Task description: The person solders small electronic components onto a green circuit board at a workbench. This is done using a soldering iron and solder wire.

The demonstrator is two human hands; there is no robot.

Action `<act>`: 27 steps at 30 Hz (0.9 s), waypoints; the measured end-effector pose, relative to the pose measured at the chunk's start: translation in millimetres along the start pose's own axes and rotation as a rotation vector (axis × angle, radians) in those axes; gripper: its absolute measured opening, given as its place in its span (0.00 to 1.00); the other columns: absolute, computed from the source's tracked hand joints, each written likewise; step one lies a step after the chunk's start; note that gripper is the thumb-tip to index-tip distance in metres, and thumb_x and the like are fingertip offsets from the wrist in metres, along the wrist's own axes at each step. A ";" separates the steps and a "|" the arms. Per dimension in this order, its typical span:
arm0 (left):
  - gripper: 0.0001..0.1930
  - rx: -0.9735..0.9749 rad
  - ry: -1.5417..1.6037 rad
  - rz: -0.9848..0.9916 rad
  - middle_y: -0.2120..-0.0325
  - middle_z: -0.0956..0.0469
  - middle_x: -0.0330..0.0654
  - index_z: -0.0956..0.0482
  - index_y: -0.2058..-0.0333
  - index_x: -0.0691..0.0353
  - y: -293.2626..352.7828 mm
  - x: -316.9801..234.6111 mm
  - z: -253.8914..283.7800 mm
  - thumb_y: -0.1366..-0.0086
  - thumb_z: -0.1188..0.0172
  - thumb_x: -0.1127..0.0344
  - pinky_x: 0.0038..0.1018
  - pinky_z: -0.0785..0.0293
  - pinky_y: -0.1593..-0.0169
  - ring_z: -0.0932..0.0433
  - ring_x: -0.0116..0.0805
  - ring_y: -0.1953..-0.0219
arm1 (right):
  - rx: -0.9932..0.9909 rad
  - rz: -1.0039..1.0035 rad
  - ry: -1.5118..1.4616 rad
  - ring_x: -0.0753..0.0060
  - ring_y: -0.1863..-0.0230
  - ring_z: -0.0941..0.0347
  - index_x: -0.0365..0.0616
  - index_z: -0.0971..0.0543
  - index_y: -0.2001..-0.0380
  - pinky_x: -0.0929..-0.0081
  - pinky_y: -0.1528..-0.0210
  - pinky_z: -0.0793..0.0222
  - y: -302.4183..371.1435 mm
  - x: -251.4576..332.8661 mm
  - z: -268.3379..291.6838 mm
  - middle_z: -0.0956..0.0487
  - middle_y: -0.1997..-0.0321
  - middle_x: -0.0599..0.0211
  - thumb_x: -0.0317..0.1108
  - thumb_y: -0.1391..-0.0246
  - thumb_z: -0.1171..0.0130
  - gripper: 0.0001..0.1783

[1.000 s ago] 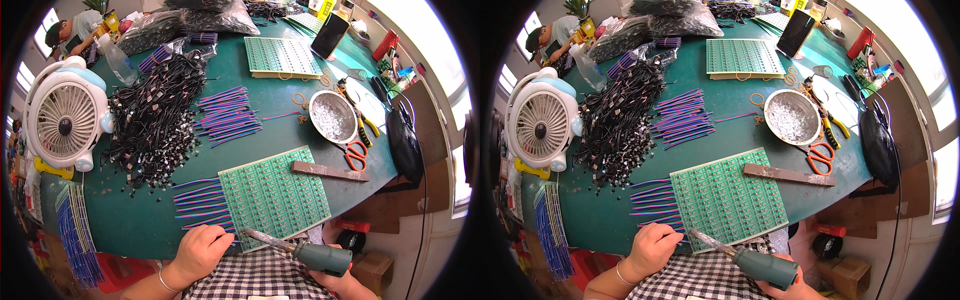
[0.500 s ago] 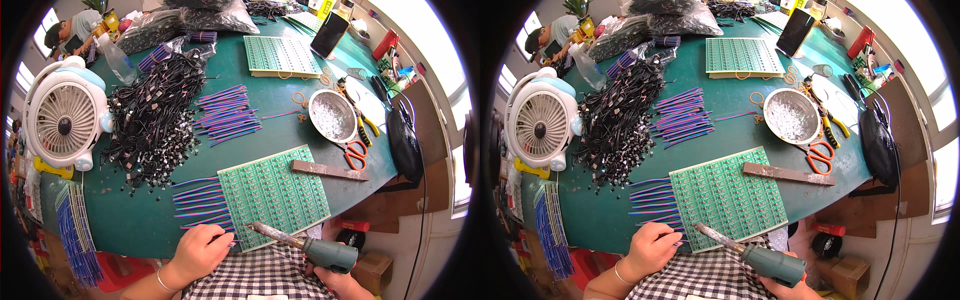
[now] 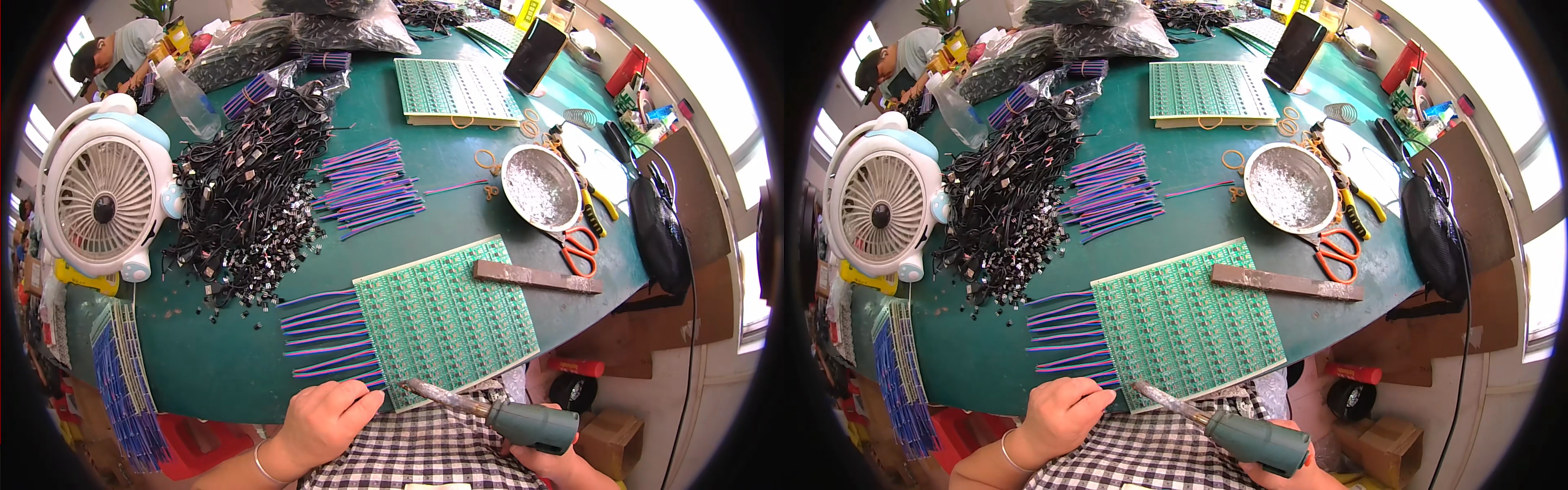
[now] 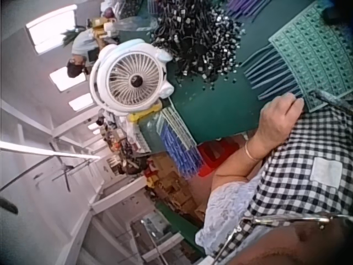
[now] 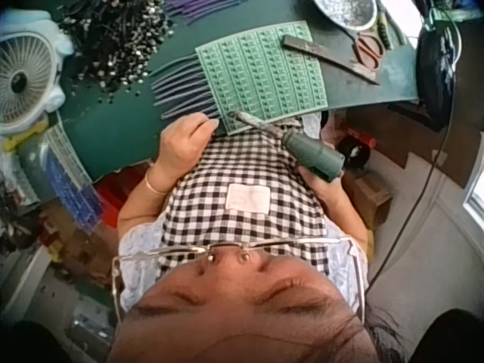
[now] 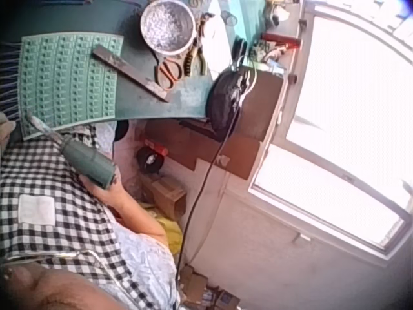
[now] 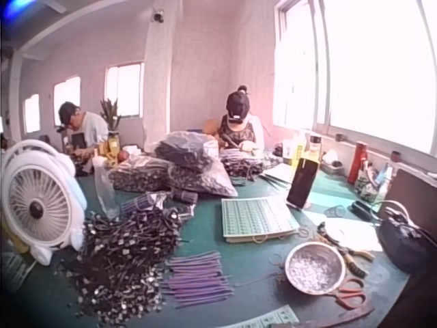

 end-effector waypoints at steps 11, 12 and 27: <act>0.11 0.024 -0.121 -0.033 0.76 0.26 0.34 0.21 0.71 0.58 -1.1 0.7 -4.1 0.57 0.39 0.73 0.23 0.33 0.80 0.28 0.28 0.81 | 0.007 0.365 0.592 0.63 0.72 0.27 0.40 0.22 0.70 0.68 0.65 0.34 -16.3 16.7 -11.3 0.22 0.71 0.65 0.24 0.69 0.40 0.14; 0.11 0.023 -0.121 -0.032 0.76 0.26 0.34 0.21 0.71 0.58 -0.5 0.8 -4.8 0.57 0.39 0.73 0.23 0.33 0.80 0.28 0.28 0.81 | 0.031 0.386 0.603 0.62 0.71 0.27 0.41 0.22 0.70 0.69 0.65 0.34 -16.9 15.5 -12.2 0.22 0.71 0.65 0.24 0.68 0.40 0.14; 0.09 0.021 -0.129 -0.028 0.78 0.27 0.32 0.21 0.72 0.57 -0.7 0.8 -6.3 0.57 0.39 0.72 0.23 0.34 0.80 0.29 0.27 0.81 | 0.009 0.296 0.513 0.65 0.73 0.26 0.40 0.22 0.71 0.71 0.68 0.34 -14.2 16.1 -9.5 0.22 0.72 0.66 0.27 0.63 0.40 0.11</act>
Point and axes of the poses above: each hand's wrist, its own y-axis away from the middle knuckle, its own z-axis out of the back of the hand, x = y × z, the point moved 5 cm from there along -y, towards the middle knuckle
